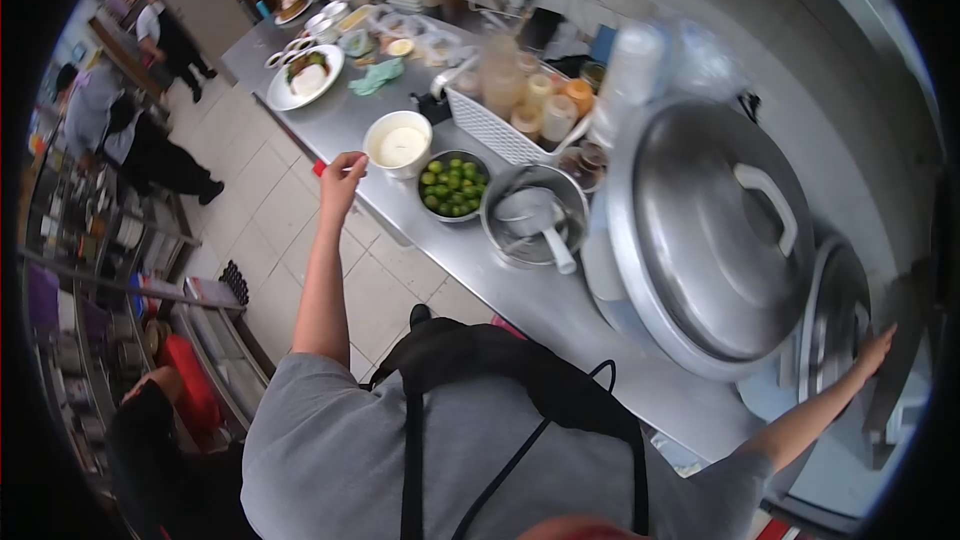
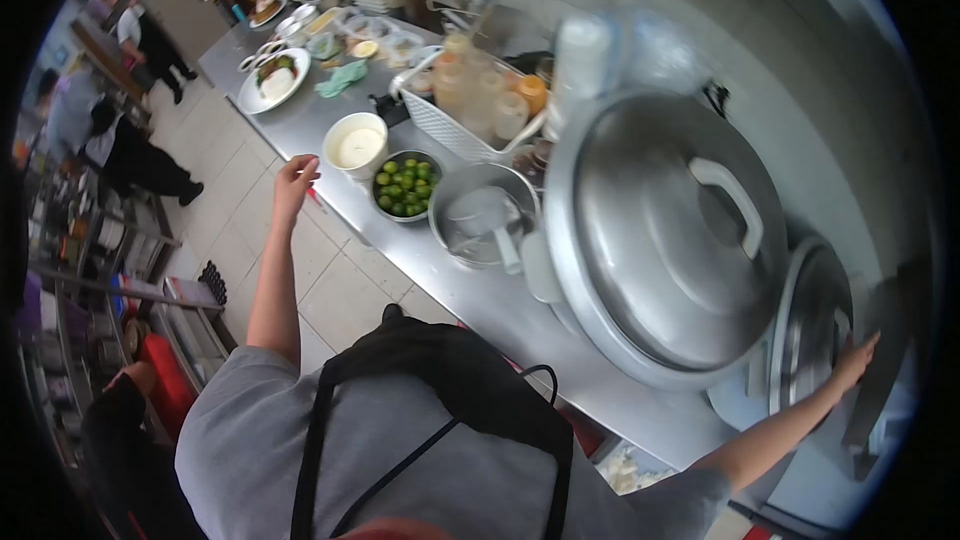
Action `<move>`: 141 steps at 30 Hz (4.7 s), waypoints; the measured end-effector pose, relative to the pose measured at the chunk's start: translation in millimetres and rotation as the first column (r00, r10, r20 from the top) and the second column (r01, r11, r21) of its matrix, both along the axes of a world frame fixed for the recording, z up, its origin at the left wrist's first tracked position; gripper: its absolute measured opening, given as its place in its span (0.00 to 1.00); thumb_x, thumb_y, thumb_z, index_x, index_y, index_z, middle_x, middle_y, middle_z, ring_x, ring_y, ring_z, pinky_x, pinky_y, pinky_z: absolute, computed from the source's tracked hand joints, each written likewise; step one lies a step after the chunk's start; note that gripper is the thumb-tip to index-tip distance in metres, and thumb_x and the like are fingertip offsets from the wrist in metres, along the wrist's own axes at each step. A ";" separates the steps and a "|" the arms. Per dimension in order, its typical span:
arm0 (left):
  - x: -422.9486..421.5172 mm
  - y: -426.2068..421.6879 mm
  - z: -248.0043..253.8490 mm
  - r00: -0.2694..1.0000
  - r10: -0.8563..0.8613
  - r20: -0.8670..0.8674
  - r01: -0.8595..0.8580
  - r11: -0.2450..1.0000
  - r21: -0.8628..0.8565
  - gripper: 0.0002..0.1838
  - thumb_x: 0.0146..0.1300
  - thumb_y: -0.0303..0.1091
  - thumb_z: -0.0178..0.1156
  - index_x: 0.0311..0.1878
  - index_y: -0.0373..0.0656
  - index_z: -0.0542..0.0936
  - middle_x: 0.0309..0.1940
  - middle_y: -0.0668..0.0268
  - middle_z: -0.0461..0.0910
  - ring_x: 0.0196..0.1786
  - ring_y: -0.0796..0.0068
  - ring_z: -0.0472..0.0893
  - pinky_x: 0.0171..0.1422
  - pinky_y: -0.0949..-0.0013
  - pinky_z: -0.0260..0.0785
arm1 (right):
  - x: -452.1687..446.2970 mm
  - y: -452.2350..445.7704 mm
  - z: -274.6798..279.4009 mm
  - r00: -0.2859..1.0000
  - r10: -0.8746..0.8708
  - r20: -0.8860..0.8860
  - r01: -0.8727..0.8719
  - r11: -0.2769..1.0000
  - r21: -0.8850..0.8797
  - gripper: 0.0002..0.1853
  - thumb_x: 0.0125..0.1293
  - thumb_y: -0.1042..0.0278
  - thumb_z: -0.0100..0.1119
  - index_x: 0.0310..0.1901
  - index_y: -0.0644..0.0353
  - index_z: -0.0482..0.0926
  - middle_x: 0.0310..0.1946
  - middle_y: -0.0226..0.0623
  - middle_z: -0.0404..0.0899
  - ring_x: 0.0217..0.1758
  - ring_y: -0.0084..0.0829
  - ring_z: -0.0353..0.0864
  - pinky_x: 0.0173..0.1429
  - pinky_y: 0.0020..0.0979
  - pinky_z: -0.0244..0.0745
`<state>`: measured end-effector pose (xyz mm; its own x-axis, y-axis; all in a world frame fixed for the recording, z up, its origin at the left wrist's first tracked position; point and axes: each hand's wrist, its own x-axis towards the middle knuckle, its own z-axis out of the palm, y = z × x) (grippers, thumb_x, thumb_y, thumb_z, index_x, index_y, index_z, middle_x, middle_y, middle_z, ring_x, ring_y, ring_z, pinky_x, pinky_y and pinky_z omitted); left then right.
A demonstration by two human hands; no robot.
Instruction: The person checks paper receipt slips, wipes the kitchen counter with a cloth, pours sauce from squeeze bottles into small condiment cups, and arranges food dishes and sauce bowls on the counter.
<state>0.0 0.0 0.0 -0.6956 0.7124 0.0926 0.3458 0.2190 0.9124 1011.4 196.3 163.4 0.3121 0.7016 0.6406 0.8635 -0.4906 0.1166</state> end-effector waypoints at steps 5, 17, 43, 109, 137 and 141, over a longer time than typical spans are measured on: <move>-71.6 -37.1 -3.8 0.997 0.054 -0.046 -0.057 0.997 -0.044 0.15 0.57 0.41 0.56 0.40 0.39 0.76 0.32 0.67 0.77 0.36 0.77 0.77 0.37 0.74 0.66 | -234.3 -83.2 48.6 0.912 0.239 -0.333 -0.222 0.971 0.087 0.22 0.61 0.56 0.49 0.54 0.57 0.69 0.51 0.46 0.69 0.55 0.41 0.68 0.57 0.31 0.61; -317.7 -257.4 -154.6 0.989 0.125 0.079 -0.022 0.653 -0.757 0.38 0.43 0.65 0.55 0.51 0.44 0.73 0.53 0.54 0.69 0.59 0.58 0.65 0.61 0.60 0.57 | -771.4 -133.9 49.7 -0.097 0.810 -0.578 -0.890 0.190 0.415 0.15 0.55 0.76 0.53 0.47 0.66 0.73 0.41 0.39 0.76 0.45 0.28 0.74 0.51 0.27 0.65; -380.1 -12.7 -19.0 0.780 -0.385 0.493 0.432 0.902 0.021 0.17 0.59 0.38 0.54 0.51 0.44 0.73 0.43 0.61 0.74 0.40 0.71 0.77 0.41 0.71 0.72 | -1240.0 59.9 -194.2 0.087 0.475 -0.876 -0.967 0.252 0.040 0.05 0.47 0.74 0.59 0.27 0.65 0.79 0.20 0.40 0.78 0.25 0.30 0.78 0.33 0.29 0.73; -357.6 256.0 49.6 0.814 -0.555 -0.173 0.559 0.829 -0.027 0.20 0.56 0.43 0.56 0.48 0.40 0.72 0.40 0.66 0.74 0.41 0.78 0.72 0.40 0.74 0.64 | -676.5 -354.3 -189.6 0.809 -0.266 -0.524 0.331 0.943 0.033 0.09 0.41 0.82 0.51 0.28 0.60 0.75 0.26 0.36 0.79 0.31 0.37 0.79 0.33 0.35 0.73; -378.9 164.8 172.1 0.721 0.063 -0.690 0.275 0.887 0.370 0.18 0.48 0.33 0.61 0.43 0.37 0.74 0.44 0.56 0.74 0.47 0.58 0.73 0.51 0.64 0.64 | -748.5 -153.4 19.5 0.754 0.643 -0.136 -0.133 0.352 0.926 0.14 0.63 0.71 0.47 0.47 0.69 0.71 0.38 0.43 0.77 0.39 0.30 0.77 0.46 0.26 0.74; -455.1 230.5 203.7 0.698 0.084 -0.711 0.260 0.895 0.362 0.21 0.49 0.39 0.61 0.45 0.40 0.74 0.44 0.55 0.74 0.48 0.57 0.74 0.50 0.64 0.65 | -857.5 -124.7 13.5 0.585 0.796 -0.157 -0.286 0.383 0.878 0.15 0.63 0.74 0.46 0.51 0.66 0.68 0.41 0.42 0.75 0.40 0.26 0.74 0.47 0.26 0.71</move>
<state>-455.1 230.5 203.7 -0.2386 0.5385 0.8081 0.9069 -0.1740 0.3837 153.9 71.6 176.9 0.4682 0.2167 0.8567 0.7341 0.4442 -0.5136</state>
